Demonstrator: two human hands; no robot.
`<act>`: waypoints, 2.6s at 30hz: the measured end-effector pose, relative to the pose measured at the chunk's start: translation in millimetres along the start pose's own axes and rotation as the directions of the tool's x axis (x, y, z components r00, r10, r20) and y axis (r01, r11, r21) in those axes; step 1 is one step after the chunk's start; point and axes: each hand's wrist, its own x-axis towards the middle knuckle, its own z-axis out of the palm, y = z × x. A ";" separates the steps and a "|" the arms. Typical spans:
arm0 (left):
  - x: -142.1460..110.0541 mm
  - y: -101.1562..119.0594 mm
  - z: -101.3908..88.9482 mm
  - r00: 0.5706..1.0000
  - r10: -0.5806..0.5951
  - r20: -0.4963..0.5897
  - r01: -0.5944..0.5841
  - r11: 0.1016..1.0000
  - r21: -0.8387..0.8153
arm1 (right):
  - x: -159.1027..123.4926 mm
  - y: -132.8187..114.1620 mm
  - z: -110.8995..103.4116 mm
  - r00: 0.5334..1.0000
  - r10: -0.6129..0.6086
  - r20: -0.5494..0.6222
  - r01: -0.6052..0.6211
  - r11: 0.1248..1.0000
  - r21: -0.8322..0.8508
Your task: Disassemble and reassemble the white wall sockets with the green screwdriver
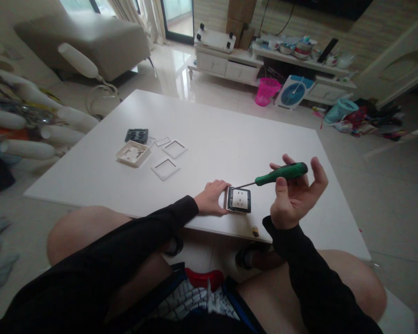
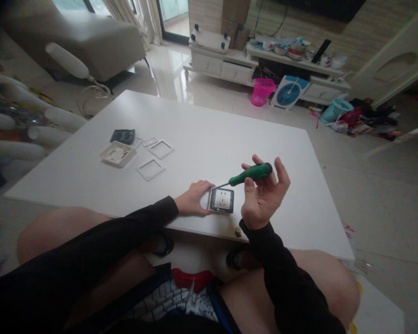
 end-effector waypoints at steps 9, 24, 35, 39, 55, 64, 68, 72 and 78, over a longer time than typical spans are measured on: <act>-1.8 -6.0 -37.0 0.977 -0.043 0.206 0.018 0.992 0.123 | 0.2 6.2 -23.1 1.000 -0.012 -0.016 0.012 0.999 -0.034; -1.6 15.1 -44.2 0.982 0.138 0.127 -0.141 0.990 0.010 | -3.7 9.1 -32.8 1.000 -0.008 0.030 0.009 0.999 -0.031; 1.3 20.5 -46.7 0.975 0.157 0.158 -0.183 0.969 0.164 | -5.8 6.8 -30.2 0.999 0.007 0.054 -0.005 0.999 -0.043; 1.1 23.9 -45.6 0.979 0.128 0.160 -0.157 0.969 0.189 | -5.6 6.0 -29.6 0.998 0.015 0.059 -0.011 0.999 -0.053; -2.7 30.7 -37.5 0.952 0.093 0.290 -0.240 0.815 0.527 | -8.0 6.8 -28.3 0.997 0.016 0.075 -0.013 0.999 -0.041; -2.8 30.9 -32.8 0.957 0.075 0.279 -0.232 0.773 0.590 | -8.3 6.2 -28.6 0.997 0.015 0.071 -0.011 0.998 -0.054; -3.0 32.9 -32.1 0.957 0.067 0.281 -0.234 0.752 0.616 | -8.6 6.4 -28.0 0.998 0.021 0.064 -0.018 0.998 -0.052; -2.2 35.4 -32.0 0.959 0.029 0.282 -0.207 0.750 0.628 | -9.2 7.6 -28.5 0.998 0.018 0.067 -0.013 0.997 -0.072; -3.5 38.9 -34.5 0.963 -0.021 0.270 -0.159 0.764 0.626 | -11.6 12.1 -31.1 0.997 0.030 0.068 -0.021 0.992 -0.127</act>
